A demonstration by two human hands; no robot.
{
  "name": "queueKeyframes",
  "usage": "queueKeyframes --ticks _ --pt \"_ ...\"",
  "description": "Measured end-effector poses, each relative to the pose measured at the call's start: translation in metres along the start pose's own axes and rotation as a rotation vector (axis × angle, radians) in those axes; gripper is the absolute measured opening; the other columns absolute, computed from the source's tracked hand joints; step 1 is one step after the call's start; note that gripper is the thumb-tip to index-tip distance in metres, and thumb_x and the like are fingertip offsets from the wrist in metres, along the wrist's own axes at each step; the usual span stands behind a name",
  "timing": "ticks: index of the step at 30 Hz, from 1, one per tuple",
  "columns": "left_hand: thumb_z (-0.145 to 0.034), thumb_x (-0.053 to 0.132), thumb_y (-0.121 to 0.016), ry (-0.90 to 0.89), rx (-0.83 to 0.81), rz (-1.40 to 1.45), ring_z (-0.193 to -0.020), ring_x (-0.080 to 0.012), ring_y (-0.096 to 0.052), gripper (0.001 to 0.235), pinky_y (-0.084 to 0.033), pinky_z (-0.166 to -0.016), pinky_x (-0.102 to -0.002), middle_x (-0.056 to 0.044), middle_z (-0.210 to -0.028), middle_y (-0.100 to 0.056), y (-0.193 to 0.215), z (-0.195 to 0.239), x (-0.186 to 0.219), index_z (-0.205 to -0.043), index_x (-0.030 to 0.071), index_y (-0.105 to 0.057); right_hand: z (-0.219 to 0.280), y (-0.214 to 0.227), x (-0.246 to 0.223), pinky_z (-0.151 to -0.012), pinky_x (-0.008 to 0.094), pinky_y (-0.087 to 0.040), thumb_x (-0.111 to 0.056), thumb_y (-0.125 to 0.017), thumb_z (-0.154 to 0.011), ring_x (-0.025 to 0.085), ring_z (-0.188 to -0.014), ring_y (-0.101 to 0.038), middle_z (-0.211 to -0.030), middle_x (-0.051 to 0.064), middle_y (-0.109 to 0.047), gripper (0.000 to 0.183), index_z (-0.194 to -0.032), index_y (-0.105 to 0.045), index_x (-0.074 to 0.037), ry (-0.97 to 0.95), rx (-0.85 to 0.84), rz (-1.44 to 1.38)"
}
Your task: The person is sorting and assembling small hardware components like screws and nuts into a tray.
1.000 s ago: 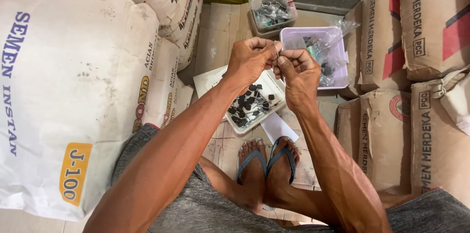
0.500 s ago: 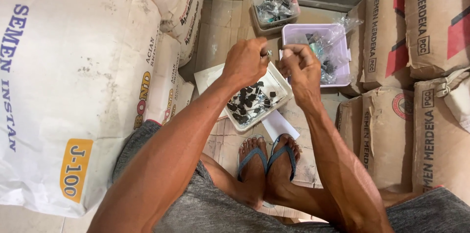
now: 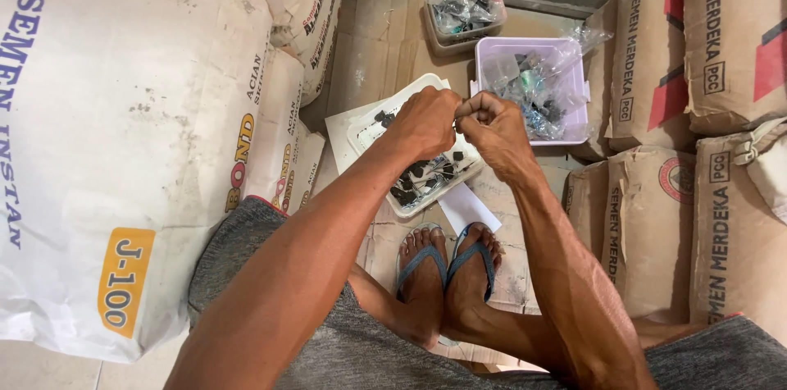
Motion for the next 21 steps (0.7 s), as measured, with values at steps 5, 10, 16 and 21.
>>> queueKeyframes --ticks 5,10,16,21 --pt "-0.077 -0.001 -0.068 0.071 -0.022 -0.057 -0.075 -0.0399 -0.075 0.007 -0.062 -0.066 -0.049 -0.022 -0.072 -0.07 -0.019 -0.002 -0.018 -0.073 0.003 -0.072 0.004 -0.01 0.045 -0.049 0.019 -0.039 -0.005 -0.065 -0.078 0.009 -0.059 -0.05 -0.07 0.008 -0.059 0.007 -0.085 -0.066 -0.004 -0.192 0.06 -0.241" --pt "-0.078 -0.005 -0.067 0.152 -0.051 -0.186 -0.074 -0.0424 -0.076 0.008 -0.061 -0.061 -0.053 -0.022 -0.071 -0.071 -0.041 -0.013 -0.052 -0.076 0.0 -0.074 -0.007 0.006 0.086 -0.05 0.017 -0.036 -0.01 -0.061 -0.079 0.008 -0.062 -0.047 -0.075 0.006 -0.058 0.004 -0.084 -0.062 -0.011 -0.311 0.152 -0.434" --pt "-0.079 -0.003 -0.073 0.091 -0.19 -0.23 -0.078 -0.0411 -0.076 0.015 -0.063 -0.067 -0.051 -0.023 -0.079 -0.074 -0.044 0.0 -0.036 -0.093 -0.003 -0.077 -0.01 0.031 0.149 -0.055 0.033 -0.049 -0.022 -0.067 -0.085 0.023 -0.071 -0.065 -0.075 0.013 -0.069 0.014 -0.093 -0.074 -0.012 -0.219 0.144 0.34" --pt "-0.084 0.002 -0.071 0.073 -0.345 -0.326 -0.105 -0.0451 -0.073 0.045 -0.061 -0.086 -0.058 -0.028 -0.108 -0.073 -0.039 0.014 -0.024 -0.127 -0.009 -0.063 0.008 0.004 0.134 -0.084 0.05 -0.055 -0.014 -0.071 -0.078 0.037 -0.096 -0.066 -0.086 0.011 -0.065 0.01 -0.087 -0.068 -0.011 0.081 0.052 0.899"
Point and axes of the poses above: each hand's wrist, its own z-axis away from the middle knuckle, its own y-axis out of the back of the hand, x = y × z, the point moved 5 cm from there along -z, towards the middle knuckle
